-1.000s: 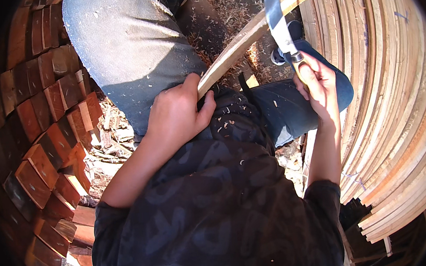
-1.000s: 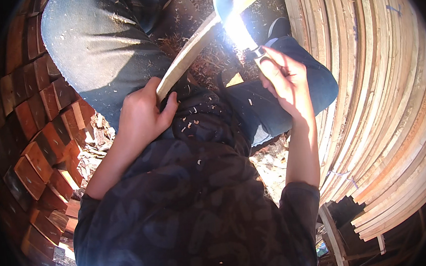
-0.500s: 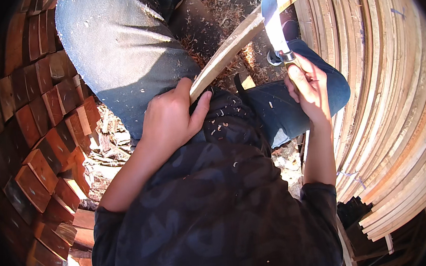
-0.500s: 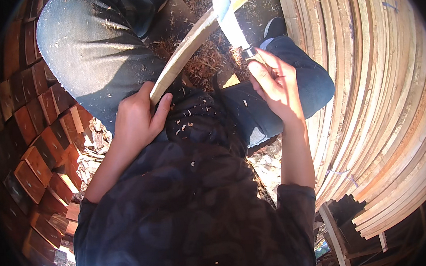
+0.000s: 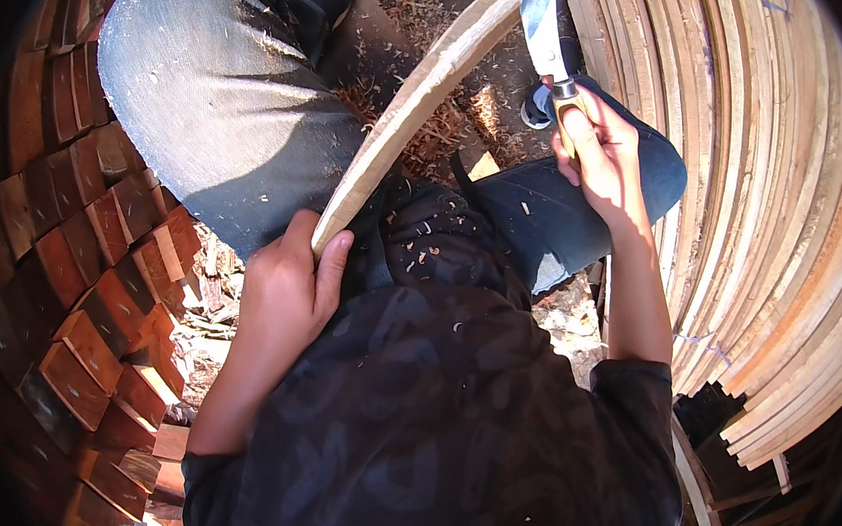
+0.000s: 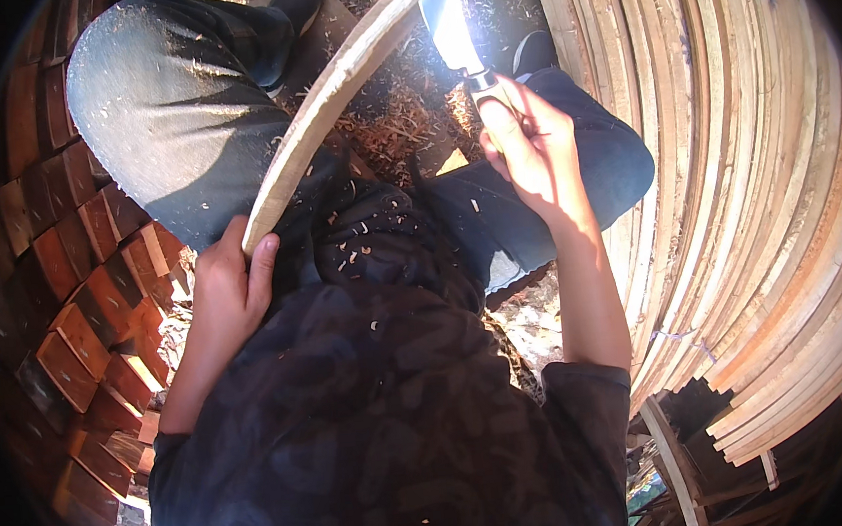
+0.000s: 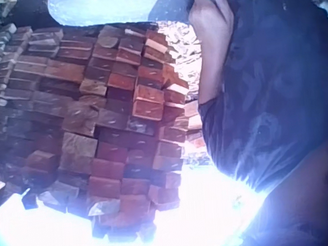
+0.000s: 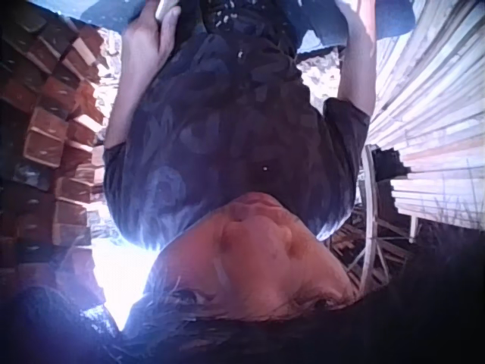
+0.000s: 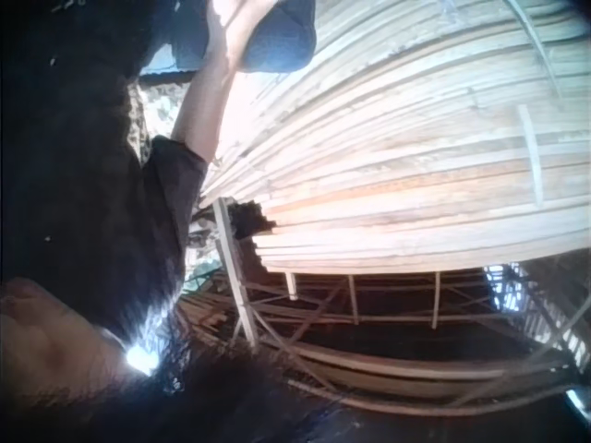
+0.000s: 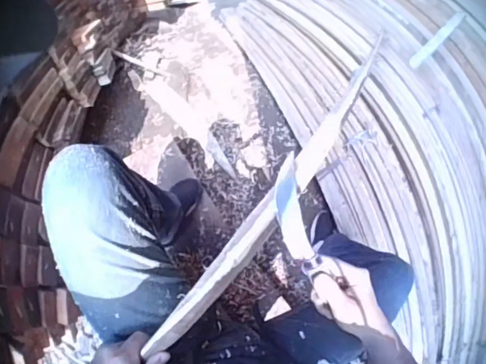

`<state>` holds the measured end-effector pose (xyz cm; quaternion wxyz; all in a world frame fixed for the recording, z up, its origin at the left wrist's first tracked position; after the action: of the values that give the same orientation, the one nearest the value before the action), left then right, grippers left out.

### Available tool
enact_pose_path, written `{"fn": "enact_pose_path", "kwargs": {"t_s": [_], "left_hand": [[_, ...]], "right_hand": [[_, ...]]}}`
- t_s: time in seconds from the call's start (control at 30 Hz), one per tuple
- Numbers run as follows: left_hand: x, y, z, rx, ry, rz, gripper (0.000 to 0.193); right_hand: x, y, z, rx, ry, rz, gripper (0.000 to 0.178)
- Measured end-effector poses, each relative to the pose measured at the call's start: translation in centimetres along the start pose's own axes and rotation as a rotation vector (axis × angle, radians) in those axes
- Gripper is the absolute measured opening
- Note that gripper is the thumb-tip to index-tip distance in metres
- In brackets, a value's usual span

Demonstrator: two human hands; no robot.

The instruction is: The person sits on the ground and uses a curved knife to shave and shape a long, thin piece of wood held between their legs. They repeatedly scrape the blade along the wood's surface to remove thin shavings, refining its shape.

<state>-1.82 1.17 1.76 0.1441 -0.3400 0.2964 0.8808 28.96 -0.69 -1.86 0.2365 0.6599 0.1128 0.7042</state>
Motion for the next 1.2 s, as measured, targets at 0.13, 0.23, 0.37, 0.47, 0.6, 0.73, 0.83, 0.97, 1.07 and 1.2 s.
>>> {"fn": "enact_pose_path", "kwargs": {"t_s": [0.13, 0.23, 0.37, 0.47, 0.6, 0.73, 0.83, 0.97, 1.07, 1.2], "left_hand": [[2.3, 1.9, 1.8, -0.047, -0.053, 0.014, 0.024], [3.1, 1.7, 2.4, -0.049, -0.067, 0.056, 0.023], [4.0, 1.3, 2.1, -0.082, -0.112, 0.011, 0.022], [3.9, 1.3, 1.5, -0.109, -0.140, -0.014, 0.022], [3.9, 1.3, 0.6, -0.161, -0.184, -0.055, 0.023], [3.8, 1.3, 0.4, -0.180, -0.181, -0.043, 0.025], [3.8, 1.1, 0.4, -0.166, -0.173, -0.033, 0.025], [3.7, 1.0, 0.5, -0.193, -0.172, -0.047, 0.026], [3.2, 0.6, 0.5, -0.191, -0.163, -0.046, 0.026], [2.9, 0.4, 0.5, -0.179, -0.159, -0.032, 0.026]], "right_hand": [[0.5, -2.0, 2.0, 0.121, -0.131, 0.115, 0.038], [1.0, -2.7, -0.5, -0.061, -0.086, 0.072, 0.034], [1.3, -1.8, -3.1, 0.364, 0.194, 0.149, 0.033], [1.7, -3.3, -1.4, -0.005, -0.199, 0.117, 0.033], [1.1, -1.7, -2.4, 0.401, 0.296, 0.140, 0.031], [0.9, -1.8, -0.2, 0.103, 0.089, 0.078, 0.032], [-0.7, -2.1, 0.2, -0.089, 0.151, 0.175, 0.035], [-1.3, -1.3, 0.7, 0.055, 0.100, 0.034, 0.038], [-1.2, -2.4, 1.3, -0.159, -0.229, 0.102, 0.038], [-2.4, -1.9, -0.4, 0.050, 0.014, 0.087, 0.035]]}}
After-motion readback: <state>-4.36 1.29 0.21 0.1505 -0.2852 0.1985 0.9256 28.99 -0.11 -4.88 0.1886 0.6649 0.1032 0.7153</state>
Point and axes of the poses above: each hand's wrist, its own y-axis away from the middle knuckle, its own z-axis out of the back of the hand, x = y × z, the point moved 3 cm from there along -y, towards the middle knuckle, and after that the axes turned 1 degree about -z, right-handed, at the moved point
